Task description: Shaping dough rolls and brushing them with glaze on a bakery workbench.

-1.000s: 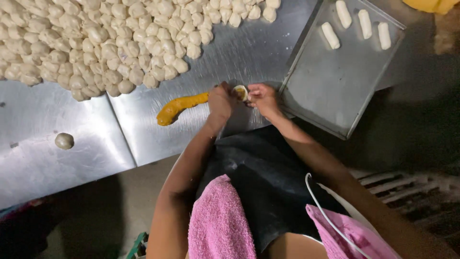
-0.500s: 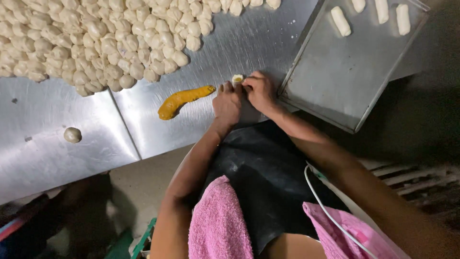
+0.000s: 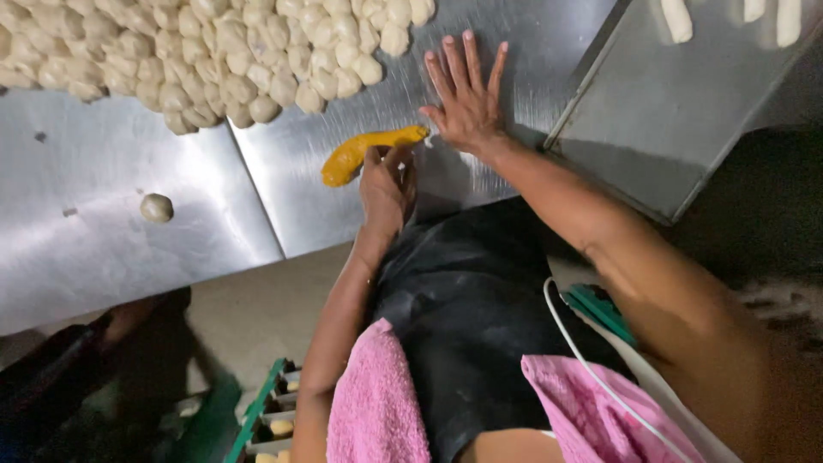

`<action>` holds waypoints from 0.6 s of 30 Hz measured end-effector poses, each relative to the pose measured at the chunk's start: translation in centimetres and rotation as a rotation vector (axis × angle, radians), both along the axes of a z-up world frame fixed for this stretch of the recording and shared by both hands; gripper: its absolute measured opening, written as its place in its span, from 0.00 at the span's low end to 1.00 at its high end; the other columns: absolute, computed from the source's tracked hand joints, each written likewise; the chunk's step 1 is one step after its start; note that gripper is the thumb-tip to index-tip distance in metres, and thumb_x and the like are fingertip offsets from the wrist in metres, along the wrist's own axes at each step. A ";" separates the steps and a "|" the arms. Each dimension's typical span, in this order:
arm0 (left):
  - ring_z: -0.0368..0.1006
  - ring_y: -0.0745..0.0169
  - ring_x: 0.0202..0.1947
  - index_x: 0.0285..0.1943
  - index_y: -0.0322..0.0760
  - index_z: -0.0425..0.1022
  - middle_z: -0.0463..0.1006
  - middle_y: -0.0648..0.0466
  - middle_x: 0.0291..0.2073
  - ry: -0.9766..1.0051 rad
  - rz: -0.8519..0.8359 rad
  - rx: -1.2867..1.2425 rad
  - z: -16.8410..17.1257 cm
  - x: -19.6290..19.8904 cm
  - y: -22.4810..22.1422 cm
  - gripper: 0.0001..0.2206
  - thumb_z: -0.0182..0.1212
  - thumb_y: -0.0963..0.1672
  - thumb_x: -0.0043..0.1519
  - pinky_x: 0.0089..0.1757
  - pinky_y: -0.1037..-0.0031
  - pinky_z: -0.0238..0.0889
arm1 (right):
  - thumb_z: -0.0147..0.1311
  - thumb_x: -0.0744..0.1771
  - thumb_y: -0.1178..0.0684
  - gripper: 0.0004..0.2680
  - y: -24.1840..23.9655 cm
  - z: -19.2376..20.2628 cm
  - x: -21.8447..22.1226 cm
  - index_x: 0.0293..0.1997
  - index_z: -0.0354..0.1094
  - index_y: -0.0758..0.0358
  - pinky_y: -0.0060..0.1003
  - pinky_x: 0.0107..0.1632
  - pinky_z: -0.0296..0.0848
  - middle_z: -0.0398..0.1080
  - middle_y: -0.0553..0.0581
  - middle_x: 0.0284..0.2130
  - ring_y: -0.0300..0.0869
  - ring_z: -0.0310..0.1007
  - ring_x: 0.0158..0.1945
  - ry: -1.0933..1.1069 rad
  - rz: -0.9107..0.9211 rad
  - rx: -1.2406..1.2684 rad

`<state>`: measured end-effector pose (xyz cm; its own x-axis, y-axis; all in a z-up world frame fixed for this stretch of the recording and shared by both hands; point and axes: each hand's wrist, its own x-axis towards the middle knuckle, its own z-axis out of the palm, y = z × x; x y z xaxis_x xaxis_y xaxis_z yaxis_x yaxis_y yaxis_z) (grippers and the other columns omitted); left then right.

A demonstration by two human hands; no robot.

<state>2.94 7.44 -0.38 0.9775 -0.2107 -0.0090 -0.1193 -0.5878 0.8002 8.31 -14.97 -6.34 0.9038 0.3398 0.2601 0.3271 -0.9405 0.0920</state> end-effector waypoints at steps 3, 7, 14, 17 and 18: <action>0.74 0.36 0.42 0.52 0.36 0.78 0.75 0.38 0.46 -0.065 -0.019 -0.049 1.6 2.1 0.1 0.12 0.64 0.39 0.59 0.42 0.55 0.69 | 0.50 0.73 0.31 0.32 -0.1 0.6 1.2 0.81 0.45 0.63 0.84 0.67 0.22 0.37 0.69 0.78 0.64 0.28 0.80 0.274 -0.072 0.179; 0.74 0.36 0.41 0.51 0.36 0.79 0.75 0.39 0.44 -0.087 -0.038 -0.086 2.0 2.6 0.0 0.11 0.64 0.39 0.59 0.42 0.55 0.70 | 0.49 0.73 0.31 0.32 -0.5 0.2 1.3 0.83 0.44 0.63 0.82 0.70 0.23 0.36 0.69 0.79 0.63 0.27 0.81 0.285 -0.045 0.268; 0.76 0.36 0.41 0.46 0.41 0.81 0.79 0.40 0.41 -0.093 -0.168 0.037 -2.5 4.1 -3.9 0.07 0.63 0.43 0.62 0.41 0.53 0.70 | 0.51 0.71 0.33 0.25 -1.6 -0.5 -0.7 0.69 0.61 0.64 0.73 0.71 0.37 0.56 0.64 0.69 0.59 0.46 0.75 -0.022 0.017 0.250; 0.76 0.36 0.40 0.47 0.41 0.81 0.79 0.39 0.41 -0.107 -0.235 0.074 -4.9 6.4 -7.4 0.07 0.61 0.44 0.62 0.41 0.53 0.71 | 0.54 0.71 0.42 0.19 -4.3 -0.2 -0.8 0.65 0.64 0.66 0.61 0.72 0.54 0.62 0.62 0.65 0.56 0.57 0.71 0.150 -0.018 0.737; 0.76 0.36 0.40 0.48 0.40 0.80 0.78 0.39 0.41 -0.103 -0.267 0.090 -6.0 6.7 -8.3 0.08 0.60 0.44 0.63 0.40 0.52 0.71 | 0.54 0.72 0.50 0.14 -5.1 -0.2 -1.7 0.63 0.66 0.63 0.54 0.71 0.64 0.65 0.57 0.64 0.53 0.63 0.70 0.263 -0.036 0.995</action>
<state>9.62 -0.85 -6.33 0.8842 -0.4635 0.0575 -0.3574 -0.5923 0.7221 6.63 -20.02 -6.53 0.9781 0.0502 0.2019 0.1949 -0.5612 -0.8044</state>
